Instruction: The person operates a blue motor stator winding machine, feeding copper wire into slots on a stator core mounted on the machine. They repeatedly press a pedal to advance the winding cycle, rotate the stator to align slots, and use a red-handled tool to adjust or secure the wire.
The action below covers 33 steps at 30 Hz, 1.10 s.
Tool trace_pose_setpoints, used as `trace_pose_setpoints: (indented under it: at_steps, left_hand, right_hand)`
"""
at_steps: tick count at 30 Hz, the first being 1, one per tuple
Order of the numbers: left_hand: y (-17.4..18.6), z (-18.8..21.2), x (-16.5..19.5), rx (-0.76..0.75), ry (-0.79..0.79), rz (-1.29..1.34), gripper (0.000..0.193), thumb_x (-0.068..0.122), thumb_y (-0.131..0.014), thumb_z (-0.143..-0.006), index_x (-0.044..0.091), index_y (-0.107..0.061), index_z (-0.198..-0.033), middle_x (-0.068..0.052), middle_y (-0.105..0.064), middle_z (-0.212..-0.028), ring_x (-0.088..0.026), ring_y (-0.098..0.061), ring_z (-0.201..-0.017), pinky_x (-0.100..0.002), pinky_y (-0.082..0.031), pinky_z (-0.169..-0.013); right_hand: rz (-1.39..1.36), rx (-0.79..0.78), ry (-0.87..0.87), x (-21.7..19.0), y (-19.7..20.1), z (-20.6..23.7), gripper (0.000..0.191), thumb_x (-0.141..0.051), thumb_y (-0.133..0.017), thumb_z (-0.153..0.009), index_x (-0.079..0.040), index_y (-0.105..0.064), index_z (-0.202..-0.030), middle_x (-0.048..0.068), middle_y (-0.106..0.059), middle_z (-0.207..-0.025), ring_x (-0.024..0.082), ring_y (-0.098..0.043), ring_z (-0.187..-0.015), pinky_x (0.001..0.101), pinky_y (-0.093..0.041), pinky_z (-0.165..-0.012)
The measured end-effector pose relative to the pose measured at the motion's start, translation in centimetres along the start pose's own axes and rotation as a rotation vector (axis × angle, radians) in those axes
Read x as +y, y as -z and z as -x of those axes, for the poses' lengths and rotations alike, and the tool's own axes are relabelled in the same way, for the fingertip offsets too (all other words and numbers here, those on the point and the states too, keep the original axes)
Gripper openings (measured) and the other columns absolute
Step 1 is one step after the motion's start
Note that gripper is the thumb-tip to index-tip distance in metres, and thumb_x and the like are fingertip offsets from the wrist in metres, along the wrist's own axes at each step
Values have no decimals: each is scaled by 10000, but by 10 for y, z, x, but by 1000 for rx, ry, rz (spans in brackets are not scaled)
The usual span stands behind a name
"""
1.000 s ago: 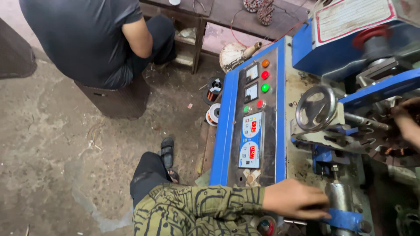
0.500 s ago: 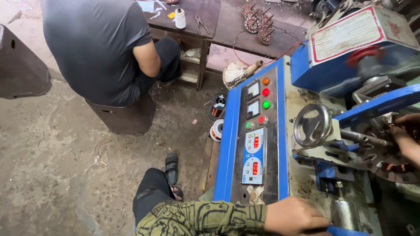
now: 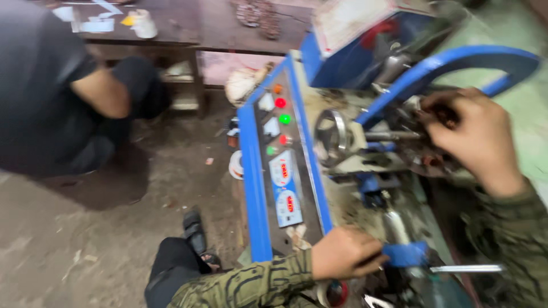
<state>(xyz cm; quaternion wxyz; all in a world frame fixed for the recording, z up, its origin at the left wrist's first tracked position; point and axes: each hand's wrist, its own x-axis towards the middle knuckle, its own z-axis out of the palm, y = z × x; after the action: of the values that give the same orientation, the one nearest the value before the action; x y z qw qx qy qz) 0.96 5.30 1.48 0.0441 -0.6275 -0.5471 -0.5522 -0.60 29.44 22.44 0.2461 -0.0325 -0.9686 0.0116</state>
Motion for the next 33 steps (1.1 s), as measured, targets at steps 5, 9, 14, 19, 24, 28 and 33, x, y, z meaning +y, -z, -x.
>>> trace_pose_setpoints:
  at_steps: [5,9,14,19,24,28,33]
  left_hand:
    - [4,-7,4,-7,-16,20,224,200,-698,-990,49,-577,-877,-105,-573,-773,-324,-608,-738,-434,-501,-727]
    - [4,-9,6,-18,3,24,232,196,-703,-989,45,-583,-861,-111,-574,-761,-328,-608,-732,-437,-508,-720]
    - [3,-9,3,-45,12,31,244,195,-707,-990,36,-591,-846,-117,-575,-746,-335,-605,-713,-436,-517,-720]
    - [4,-10,3,-38,12,40,229,190,-705,-988,35,-599,-856,-115,-576,-746,-330,-606,-706,-434,-518,-711]
    - [5,-11,4,-40,9,32,230,188,-709,-984,35,-599,-853,-116,-575,-743,-332,-605,-703,-435,-513,-701]
    - [6,-10,4,-47,7,32,227,186,-708,-982,32,-600,-855,-116,-576,-746,-329,-609,-705,-432,-507,-690]
    - [4,-9,2,-41,3,37,227,184,-702,-991,31,-600,-857,-113,-573,-741,-325,-605,-698,-431,-513,-700]
  right_hand:
    - [-31,32,-53,-30,14,-2,213,-194,-778,-931,-92,-758,-1116,129,-673,-973,283,-679,-836,369,-541,-781]
    - [-35,40,-29,-37,17,-4,206,-185,-778,-912,-93,-751,-1095,125,-681,-997,294,-678,-853,376,-537,-774]
    - [-3,38,-23,-36,17,-4,208,-165,-781,-892,-93,-754,-1085,127,-684,-1008,307,-682,-885,389,-544,-808]
    - [-22,44,-13,-32,16,-5,228,-153,-774,-878,-91,-750,-1096,118,-691,-1006,302,-686,-903,388,-546,-822]
    - [-25,43,-28,-30,15,-5,227,-163,-779,-875,-97,-752,-1091,115,-694,-1006,296,-687,-887,387,-546,-810]
    - [22,37,-30,-30,14,-6,233,-195,-799,-869,-107,-759,-1082,121,-691,-995,304,-686,-881,396,-547,-806]
    - [37,32,-19,-31,14,-5,262,-220,-804,-865,-104,-757,-1095,123,-687,-1000,307,-690,-899,398,-551,-817]
